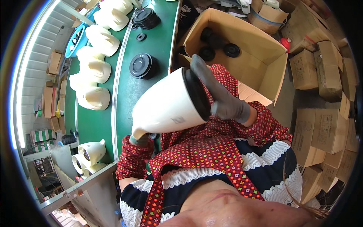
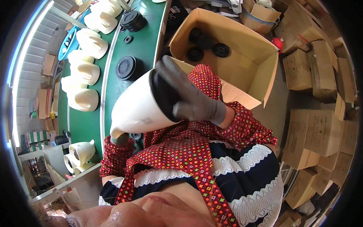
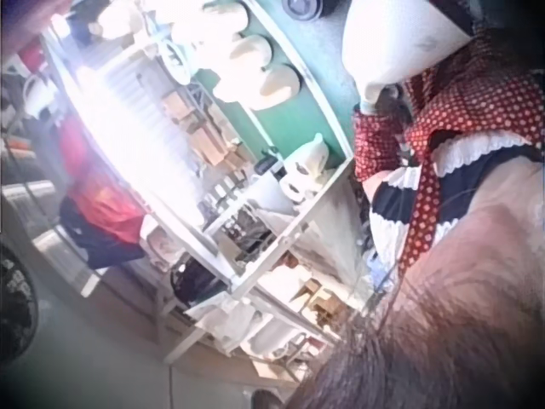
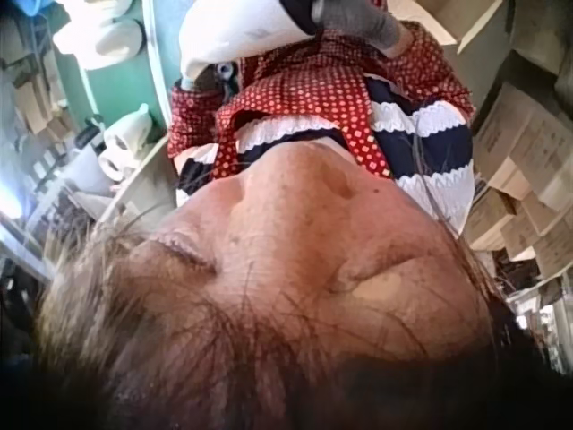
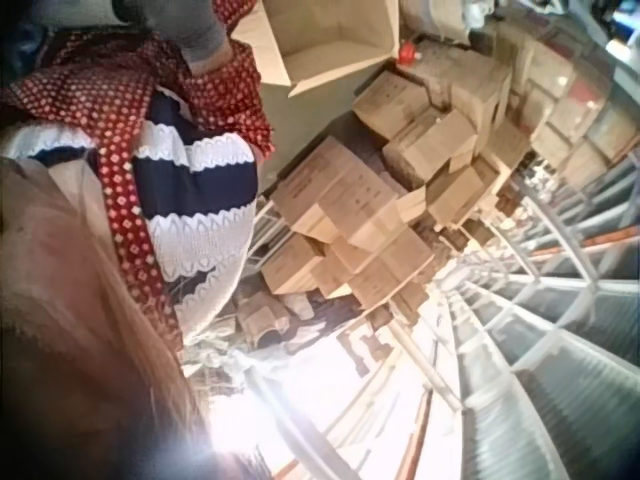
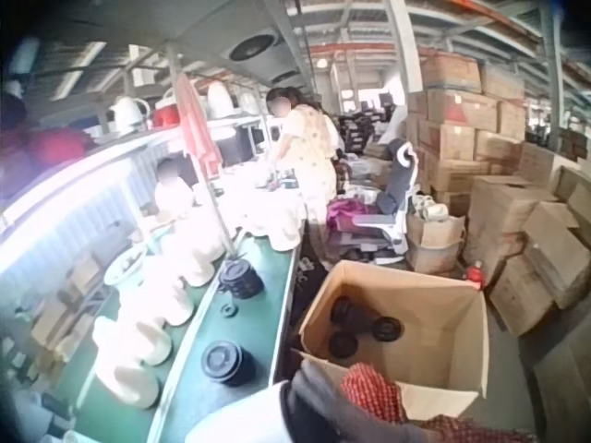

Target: The person assembles white plastic kettles by inserting black circular components into the base and securing black lids on top. The person handles each kettle one at a time, places the assembled units on a green workbench, and occasionally retrieves additional parts from a nearby cardboard box.

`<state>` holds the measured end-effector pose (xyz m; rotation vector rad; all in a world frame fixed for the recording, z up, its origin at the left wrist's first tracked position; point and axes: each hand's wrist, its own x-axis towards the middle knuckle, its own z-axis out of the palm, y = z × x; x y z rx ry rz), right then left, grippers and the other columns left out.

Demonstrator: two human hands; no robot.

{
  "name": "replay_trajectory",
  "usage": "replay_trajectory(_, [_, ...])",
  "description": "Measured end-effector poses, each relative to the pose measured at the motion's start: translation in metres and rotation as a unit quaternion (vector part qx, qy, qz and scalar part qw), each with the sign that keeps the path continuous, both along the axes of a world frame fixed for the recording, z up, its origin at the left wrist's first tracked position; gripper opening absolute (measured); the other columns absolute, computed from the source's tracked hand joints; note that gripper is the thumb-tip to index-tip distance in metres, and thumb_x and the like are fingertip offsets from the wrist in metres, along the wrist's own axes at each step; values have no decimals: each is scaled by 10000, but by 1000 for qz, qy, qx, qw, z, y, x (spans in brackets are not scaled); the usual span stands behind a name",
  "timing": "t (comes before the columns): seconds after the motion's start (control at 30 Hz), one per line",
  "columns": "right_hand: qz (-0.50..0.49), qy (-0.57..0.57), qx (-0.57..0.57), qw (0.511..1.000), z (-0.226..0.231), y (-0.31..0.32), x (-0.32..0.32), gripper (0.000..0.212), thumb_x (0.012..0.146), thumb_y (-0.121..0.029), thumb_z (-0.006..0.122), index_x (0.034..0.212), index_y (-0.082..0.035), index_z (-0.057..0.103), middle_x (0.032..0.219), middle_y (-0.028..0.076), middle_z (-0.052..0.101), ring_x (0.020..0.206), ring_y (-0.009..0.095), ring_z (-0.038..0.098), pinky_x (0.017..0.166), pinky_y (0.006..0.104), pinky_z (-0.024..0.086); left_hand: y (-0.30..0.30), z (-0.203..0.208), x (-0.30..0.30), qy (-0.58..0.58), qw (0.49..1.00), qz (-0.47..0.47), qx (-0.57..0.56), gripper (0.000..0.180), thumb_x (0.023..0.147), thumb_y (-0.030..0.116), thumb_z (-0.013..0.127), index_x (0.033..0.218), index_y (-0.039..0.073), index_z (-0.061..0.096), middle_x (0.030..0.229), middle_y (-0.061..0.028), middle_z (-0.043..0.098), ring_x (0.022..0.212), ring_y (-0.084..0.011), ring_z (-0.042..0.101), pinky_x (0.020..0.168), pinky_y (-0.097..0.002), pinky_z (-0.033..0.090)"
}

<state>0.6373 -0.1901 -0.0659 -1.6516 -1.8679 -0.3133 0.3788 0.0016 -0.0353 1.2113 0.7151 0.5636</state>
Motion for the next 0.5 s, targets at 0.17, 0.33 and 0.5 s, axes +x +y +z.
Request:
replay_trajectory(0.17, [223,315,117,915,9,9,10,962,1030,-718,574,1652,4,446,1697,348,338,1593,534,330,1305,610,236,2,-25,-4,-19,993,-26,-114,517,1032,127,737,1504,-32,601,1408,-163,726,1153,-240,751,1007,-378,595])
replay_trajectory(0.33, [154,764,112,616,-23,17,-38,603,1167,-322,536,1666,-3,425,1638,168,515,1459,263,533,1258,411,386,12,29,23,80,968,-78,223,384,1050,125,690,1411,-5,683,1362,-113,754,1196,-264,743,1054,-404,587])
replay_trajectory(0.5, [137,761,43,632,-87,26,-43,393,1127,-185,625,1482,-17,615,1473,65,664,1316,176,625,1135,336,519,37,68,39,190,774,-161,582,556,760,205,899,1256,16,734,1293,-230,746,1135,-432,758,994,-450,606])
